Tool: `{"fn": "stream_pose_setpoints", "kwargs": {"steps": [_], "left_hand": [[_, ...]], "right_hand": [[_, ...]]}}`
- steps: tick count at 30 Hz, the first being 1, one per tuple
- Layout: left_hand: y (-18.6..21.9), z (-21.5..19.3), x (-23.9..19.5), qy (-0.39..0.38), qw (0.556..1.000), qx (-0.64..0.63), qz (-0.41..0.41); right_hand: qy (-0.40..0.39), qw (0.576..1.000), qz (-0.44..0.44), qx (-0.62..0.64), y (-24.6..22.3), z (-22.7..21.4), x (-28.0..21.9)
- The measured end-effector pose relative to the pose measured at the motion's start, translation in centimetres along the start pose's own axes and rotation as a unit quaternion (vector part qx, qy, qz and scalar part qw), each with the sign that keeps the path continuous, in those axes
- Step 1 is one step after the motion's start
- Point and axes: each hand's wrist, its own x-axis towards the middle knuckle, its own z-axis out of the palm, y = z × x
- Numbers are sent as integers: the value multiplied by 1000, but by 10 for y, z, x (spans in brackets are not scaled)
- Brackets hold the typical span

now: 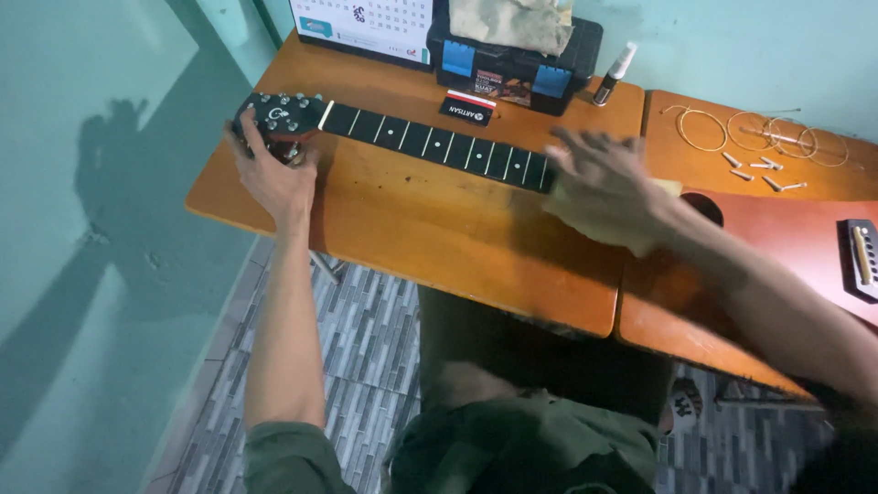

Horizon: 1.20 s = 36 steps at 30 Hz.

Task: The person wipes the fretboard of a guitar with a cloth, moving from the headstock toward the body and back. The guitar neck is held steady on a wooden table while the cloth is used to clean the surface.

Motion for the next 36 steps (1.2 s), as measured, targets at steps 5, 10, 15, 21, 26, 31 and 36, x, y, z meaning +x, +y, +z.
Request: {"fn": "stream_pose_setpoints", "kwargs": {"steps": [5, 10, 15, 21, 26, 31, 36], "left_hand": [[-8, 11, 1, 68, 997, -1, 44], [-5, 12, -1, 81, 996, 22, 43], [-14, 18, 0, 84, 995, 20, 52], [12, -4, -11, 69, 997, -4, 42], [-6, 9, -8, 77, 995, 15, 62], [5, 2, -9, 77, 994, 1, 73], [12, -1, -9, 32, 999, 27, 25]], "right_hand": [[-22, 953, 77, 291, -53, 51, 106], [-85, 907, 152, 384, -45, 68, 114], [-36, 936, 119, 328, 38, 75, -1], [77, 940, 195, 270, 53, 34, -71], [116, 972, 192, 66, -22, 22, -126], [33, 955, 264, 130, 1, 59, -89], [29, 953, 274, 125, -16, 47, -94]]}}
